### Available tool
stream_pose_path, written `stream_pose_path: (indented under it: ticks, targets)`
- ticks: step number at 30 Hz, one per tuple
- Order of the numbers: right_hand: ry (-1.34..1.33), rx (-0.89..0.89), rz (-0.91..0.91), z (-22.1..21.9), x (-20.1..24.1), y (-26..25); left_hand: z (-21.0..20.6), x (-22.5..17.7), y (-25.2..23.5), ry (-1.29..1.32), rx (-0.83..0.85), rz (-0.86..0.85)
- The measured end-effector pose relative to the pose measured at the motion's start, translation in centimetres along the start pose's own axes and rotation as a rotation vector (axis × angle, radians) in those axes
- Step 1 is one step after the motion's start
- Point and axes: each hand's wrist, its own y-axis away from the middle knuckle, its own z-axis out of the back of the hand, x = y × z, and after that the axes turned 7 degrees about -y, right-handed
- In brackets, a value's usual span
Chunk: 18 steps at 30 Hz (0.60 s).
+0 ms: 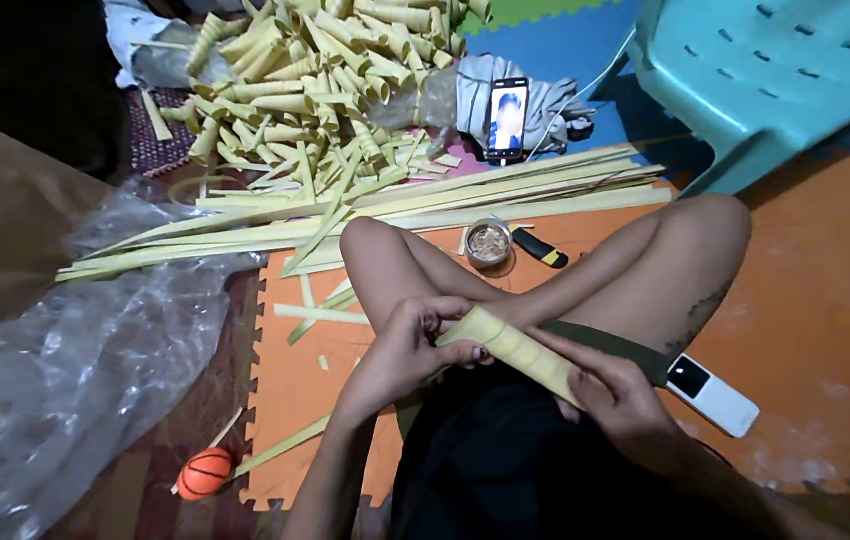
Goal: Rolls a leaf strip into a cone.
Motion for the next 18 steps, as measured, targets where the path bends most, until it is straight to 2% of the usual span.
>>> stream_pose_path:
  ticks: [1, 2, 3, 5, 6, 7, 10, 11, 12, 14, 15, 16, 18]
  targets:
    - [0.265, -0.018, 0.176, 0.1, -0.6, 0.0, -0.1, 0.0, -0.1, -0.008, -0.013, 0.000]
    - [0.350, -0.020, 0.240, 0.1, -0.9, 0.0, -0.1, 0.1, -0.2, -0.004, -0.008, -0.005]
    - [0.226, -0.012, 0.156, 0.2, -0.7, 0.1, 0.0, 0.1, -0.3, 0.008, 0.009, -0.006]
    - [-0.353, 0.069, -0.285, 0.5, 0.8, 0.1, 0.1, 0.3, -0.5, 0.036, 0.052, -0.005]
    - [-0.516, 0.094, -0.426, 0.7, 1.1, 0.0, 0.2, 0.4, -0.5, 0.049, 0.067, -0.005]
    - [-0.485, 0.074, -0.400, 0.7, 1.0, 0.1, 0.2, 0.5, -0.6, 0.056, 0.068, -0.005]
    - [0.259, -0.027, 0.121, 0.7, -1.3, 0.5, 0.5, 0.9, -0.7, 0.049, 0.034, 0.009]
    - [0.309, -0.029, 0.153, 0.7, -1.6, 0.5, 0.6, 1.0, -0.8, 0.048, 0.026, 0.012]
    - [0.168, -0.015, 0.056, 0.7, -1.2, 0.6, 0.6, 1.1, -0.8, 0.057, 0.028, 0.014]
    - [-0.396, 0.056, -0.322, 0.6, 0.0, 0.5, 0.7, 1.0, -0.8, 0.076, 0.035, 0.025]
    - [-0.521, 0.072, -0.386, 0.7, 0.1, 0.5, 0.7, 1.1, -0.8, 0.083, 0.038, 0.023]
    - [-0.446, 0.054, -0.302, 0.6, -0.2, 0.6, 0.8, 1.1, -0.9, 0.084, 0.033, 0.019]
    - [0.093, 0.039, 0.052, 0.9, -1.4, 0.7, 0.8, 1.0, -0.8, 0.081, 0.012, 0.010]
